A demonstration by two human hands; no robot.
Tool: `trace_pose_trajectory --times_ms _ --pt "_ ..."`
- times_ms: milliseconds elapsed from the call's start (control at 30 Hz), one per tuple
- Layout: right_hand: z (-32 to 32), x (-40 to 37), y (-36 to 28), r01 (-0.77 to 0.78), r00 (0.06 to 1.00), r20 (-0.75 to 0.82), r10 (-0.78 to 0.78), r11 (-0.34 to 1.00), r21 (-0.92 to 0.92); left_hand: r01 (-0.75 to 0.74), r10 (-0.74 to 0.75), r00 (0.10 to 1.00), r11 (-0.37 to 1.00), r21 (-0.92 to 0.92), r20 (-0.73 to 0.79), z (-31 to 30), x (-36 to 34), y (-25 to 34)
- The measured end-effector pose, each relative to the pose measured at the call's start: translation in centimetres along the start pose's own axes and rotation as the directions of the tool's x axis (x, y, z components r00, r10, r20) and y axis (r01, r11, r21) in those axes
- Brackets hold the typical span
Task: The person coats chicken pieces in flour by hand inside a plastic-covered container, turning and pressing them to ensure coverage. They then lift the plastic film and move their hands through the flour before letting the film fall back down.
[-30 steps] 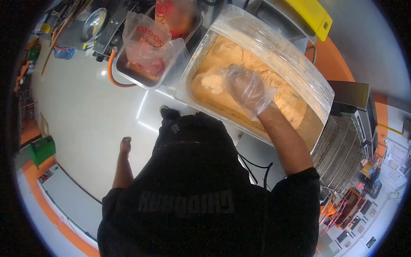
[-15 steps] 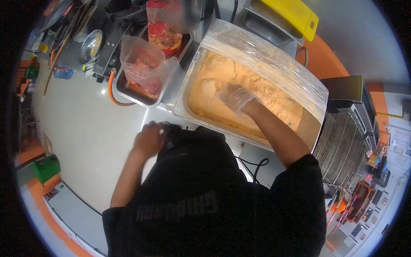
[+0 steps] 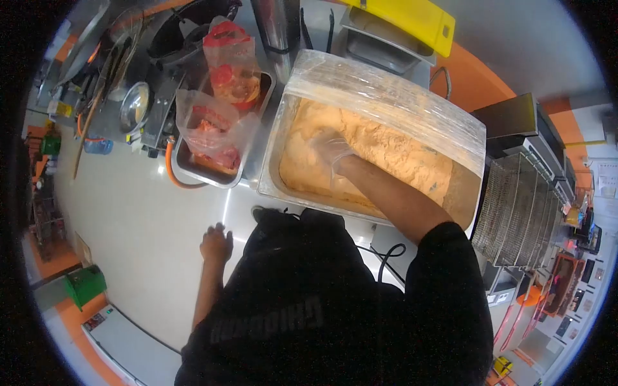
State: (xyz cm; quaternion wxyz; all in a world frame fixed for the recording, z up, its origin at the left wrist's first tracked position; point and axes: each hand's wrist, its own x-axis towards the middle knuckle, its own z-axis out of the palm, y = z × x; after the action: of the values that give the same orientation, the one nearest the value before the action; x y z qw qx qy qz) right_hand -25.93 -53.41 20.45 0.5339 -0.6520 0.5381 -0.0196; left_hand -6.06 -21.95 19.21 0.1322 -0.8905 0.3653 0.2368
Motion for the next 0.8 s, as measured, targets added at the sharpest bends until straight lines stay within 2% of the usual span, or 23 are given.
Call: trace_pose_trajectory --times_ms 33,100,133,200,233,300,333,367,400,433,467,500,533,567,600,633,667,700,767,800 --pt "-0.4 -0.6 -0.8 0.004 1.0 -0.011 -0.004 1.0 0.006 0.066 -0.066 0.997 0.998 -0.011 0.042 2.1 0.5 -1.9" --pt "-1.3 -1.6 -2.4 0.073 0.997 0.027 -0.068 0.957 -0.281 0.106 -0.103 0.988 0.994 -0.017 0.117 8.1 1.6 -7.2" --pt "-1.9 -1.7 -2.9 0.077 0.997 0.018 -0.075 0.957 -0.279 0.127 -0.116 0.979 0.99 -0.055 0.166 11.0 1.6 -10.0" --pt "-3.3 -1.6 -3.5 0.232 0.972 0.069 -0.223 0.9 -0.368 0.177 -0.166 0.951 0.984 -0.019 0.262 16.4 1.5 -15.1" --pt "-3.6 -1.6 -3.1 0.237 0.971 0.065 -0.23 0.898 -0.371 0.266 -0.25 0.897 0.964 0.006 0.365 16.8 0.7 -16.2" --pt "-3.9 -2.3 -1.4 0.451 0.876 -0.069 -0.478 0.861 -0.235 0.339 -0.285 0.86 0.939 -0.056 0.424 18.4 -1.0 -18.4" --pt "-4.4 -3.5 -1.6 0.449 0.877 -0.067 -0.476 0.861 -0.237 0.339 -0.284 0.858 0.939 -0.058 0.427 20.5 -1.4 -20.4" --pt "-5.2 -4.9 -2.4 0.472 0.858 -0.033 -0.512 0.813 -0.34 0.389 -0.309 0.798 0.92 -0.052 0.517 23.2 -0.9 -22.4" --pt "-5.9 -5.7 -2.9 0.494 0.836 0.005 -0.548 0.749 -0.442 0.437 -0.325 0.731 0.898 -0.046 0.6 23.4 -0.6 -22.3" --pt "-6.2 -5.8 -2.5 0.497 0.834 0.009 -0.552 0.742 -0.45 0.465 -0.346 0.767 0.88 -0.096 0.541 23.9 -1.2 -22.2" --pt "-6.3 -5.6 -1.7 0.54 0.816 0.024 -0.577 0.747 -0.387 0.47 -0.344 0.763 0.876 -0.105 0.548 24.6 -1.7 -21.8" --pt "-6.2 -5.4 -0.7 0.577 0.8 0.035 -0.599 0.752 -0.318 0.519 -0.345 0.762 0.831 -0.199 0.547 24.2 -1.7 -20.8" --pt "-6.5 -4.9 0.2 0.578 0.798 0.036 -0.601 0.748 -0.325 0.554 -0.343 0.769 0.778 -0.296 0.539 23.7 -0.6 -19.8" --pt "-6.7 -4.2 1.2 0.592 0.773 0.007 -0.634 0.718 -0.366 0.483 -0.292 0.785 0.841 -0.243 0.547 23.2 0.2 -19.0" --pt "-6.8 -3.9 1.8 0.602 0.749 -0.015 -0.663 0.689 -0.404 0.489 -0.293 0.78 0.837 -0.246 0.554 23.3 0.6 -18.4" --pt "-6.6 -4.0 1.8 0.601 0.752 -0.008 -0.659 0.69 -0.404 0.449 -0.267 0.849 0.82 -0.355 0.457 23.5 1.0 -17.9" --pt "-6.3 -3.9 1.6 0.603 0.783 0.033 -0.622 0.744 -0.289 0.392 -0.247 0.905 0.799 -0.456 0.345 23.4 1.7 -17.5" --pt "-6.1 -3.6 1.3 0.591 0.805 0.077 -0.588 0.788 -0.172 0.391 -0.246 0.906 0.799 -0.456 0.344 22.2 2.3 -16.7" --pt "-5.9 -2.7 1.0 0.54 0.838 0.069 -0.541 0.806 -0.243 0.245 -0.151 0.963 0.839 -0.485 0.224 18.9 2.4 -14.6" --pt "-5.7 -2.8 0.5 0.482 0.87 0.055 -0.491 0.82 -0.309 0.246 -0.152 0.962 0.839 -0.485 0.226 18.6 2.7 -14.5"
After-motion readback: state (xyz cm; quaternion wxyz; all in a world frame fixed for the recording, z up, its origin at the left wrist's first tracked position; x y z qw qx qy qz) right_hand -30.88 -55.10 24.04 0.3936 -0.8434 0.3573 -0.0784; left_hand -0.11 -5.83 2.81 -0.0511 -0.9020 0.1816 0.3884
